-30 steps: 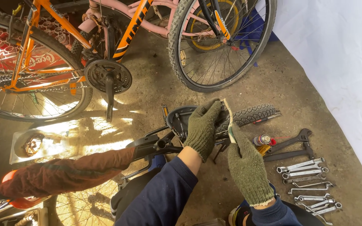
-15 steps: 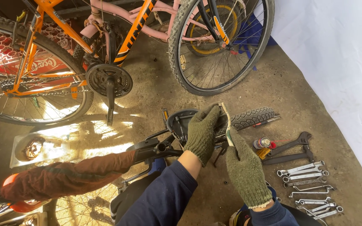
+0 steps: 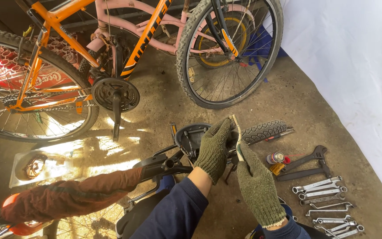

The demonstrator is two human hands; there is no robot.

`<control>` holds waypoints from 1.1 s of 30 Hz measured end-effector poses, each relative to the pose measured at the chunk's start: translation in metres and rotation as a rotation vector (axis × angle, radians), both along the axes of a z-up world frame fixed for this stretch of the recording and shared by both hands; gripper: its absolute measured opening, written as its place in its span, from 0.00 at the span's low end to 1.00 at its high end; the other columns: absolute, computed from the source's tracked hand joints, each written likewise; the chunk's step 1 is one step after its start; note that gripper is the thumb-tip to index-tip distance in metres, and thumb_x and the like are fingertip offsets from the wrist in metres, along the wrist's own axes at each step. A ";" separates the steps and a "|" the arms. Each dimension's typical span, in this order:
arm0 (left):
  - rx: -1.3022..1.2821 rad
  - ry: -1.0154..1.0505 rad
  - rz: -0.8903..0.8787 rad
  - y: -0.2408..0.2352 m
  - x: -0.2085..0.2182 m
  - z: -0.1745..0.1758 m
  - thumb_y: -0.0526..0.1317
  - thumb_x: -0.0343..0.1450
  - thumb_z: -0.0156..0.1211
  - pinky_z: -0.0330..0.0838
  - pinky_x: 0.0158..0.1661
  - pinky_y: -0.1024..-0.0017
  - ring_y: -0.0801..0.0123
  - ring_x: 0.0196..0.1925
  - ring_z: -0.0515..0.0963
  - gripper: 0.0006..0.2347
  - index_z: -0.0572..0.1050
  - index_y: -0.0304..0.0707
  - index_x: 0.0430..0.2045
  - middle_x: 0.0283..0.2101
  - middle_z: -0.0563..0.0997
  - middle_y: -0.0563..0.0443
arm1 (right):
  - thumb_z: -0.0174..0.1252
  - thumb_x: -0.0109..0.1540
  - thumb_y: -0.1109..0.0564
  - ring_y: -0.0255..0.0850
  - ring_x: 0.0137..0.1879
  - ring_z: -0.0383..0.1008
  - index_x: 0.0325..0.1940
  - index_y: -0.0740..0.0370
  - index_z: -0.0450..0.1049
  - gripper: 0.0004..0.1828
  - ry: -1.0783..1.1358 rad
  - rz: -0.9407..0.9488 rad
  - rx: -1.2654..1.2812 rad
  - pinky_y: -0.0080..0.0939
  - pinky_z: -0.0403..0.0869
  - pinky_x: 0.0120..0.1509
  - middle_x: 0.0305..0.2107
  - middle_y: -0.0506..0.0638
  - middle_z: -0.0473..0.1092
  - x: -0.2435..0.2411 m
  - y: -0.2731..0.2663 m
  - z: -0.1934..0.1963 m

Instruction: The person scrubs a bicycle seat with a toothbrush while sitting on the floor. They then use a wrench to tighten a bolt on the seat post.

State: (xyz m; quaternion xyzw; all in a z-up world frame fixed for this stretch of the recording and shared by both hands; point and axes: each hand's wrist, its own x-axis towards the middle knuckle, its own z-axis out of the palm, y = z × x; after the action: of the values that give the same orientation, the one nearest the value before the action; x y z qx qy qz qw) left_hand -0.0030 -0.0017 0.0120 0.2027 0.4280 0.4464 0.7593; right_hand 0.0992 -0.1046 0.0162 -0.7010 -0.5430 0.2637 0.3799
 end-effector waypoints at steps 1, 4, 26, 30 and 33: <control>0.004 0.025 0.013 0.001 0.000 -0.002 0.41 0.73 0.59 0.72 0.35 0.76 0.70 0.34 0.77 0.14 0.80 0.30 0.47 0.36 0.81 0.46 | 0.53 0.60 0.64 0.40 0.54 0.80 0.67 0.58 0.69 0.29 -0.008 0.008 -0.008 0.35 0.78 0.54 0.58 0.52 0.75 0.000 0.000 -0.002; 0.058 0.064 0.028 -0.002 -0.002 0.009 0.39 0.72 0.59 0.74 0.37 0.76 0.72 0.33 0.77 0.16 0.76 0.33 0.54 0.37 0.80 0.47 | 0.52 0.60 0.63 0.41 0.58 0.78 0.68 0.58 0.68 0.29 0.008 0.017 -0.046 0.36 0.76 0.59 0.60 0.51 0.73 -0.001 0.001 0.001; 0.051 -0.131 -0.048 -0.004 0.000 0.004 0.40 0.75 0.54 0.74 0.45 0.73 0.67 0.43 0.79 0.15 0.79 0.28 0.49 0.47 0.83 0.43 | 0.57 0.58 0.66 0.47 0.56 0.80 0.67 0.59 0.68 0.31 -0.204 0.035 0.123 0.39 0.81 0.54 0.56 0.58 0.74 0.002 0.006 -0.017; 0.012 -0.201 0.058 0.003 -0.002 0.003 0.36 0.74 0.54 0.78 0.47 0.72 0.61 0.47 0.82 0.16 0.75 0.30 0.57 0.49 0.83 0.40 | 0.55 0.58 0.64 0.47 0.51 0.82 0.67 0.55 0.68 0.32 -0.146 0.019 0.063 0.41 0.81 0.48 0.54 0.56 0.76 -0.001 0.003 -0.019; -0.098 -0.252 0.152 0.007 -0.001 -0.002 0.34 0.74 0.53 0.78 0.51 0.69 0.57 0.51 0.82 0.16 0.74 0.30 0.57 0.53 0.82 0.36 | 0.58 0.58 0.60 0.45 0.43 0.83 0.67 0.49 0.70 0.31 -0.170 -0.024 -0.088 0.42 0.81 0.42 0.43 0.53 0.80 -0.004 0.003 -0.022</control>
State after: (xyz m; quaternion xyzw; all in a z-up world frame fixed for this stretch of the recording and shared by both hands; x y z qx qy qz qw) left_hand -0.0042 0.0049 0.0100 0.0749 0.3645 0.5032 0.7800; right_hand 0.0956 -0.1017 -0.0059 -0.7432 -0.5529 0.2221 0.3044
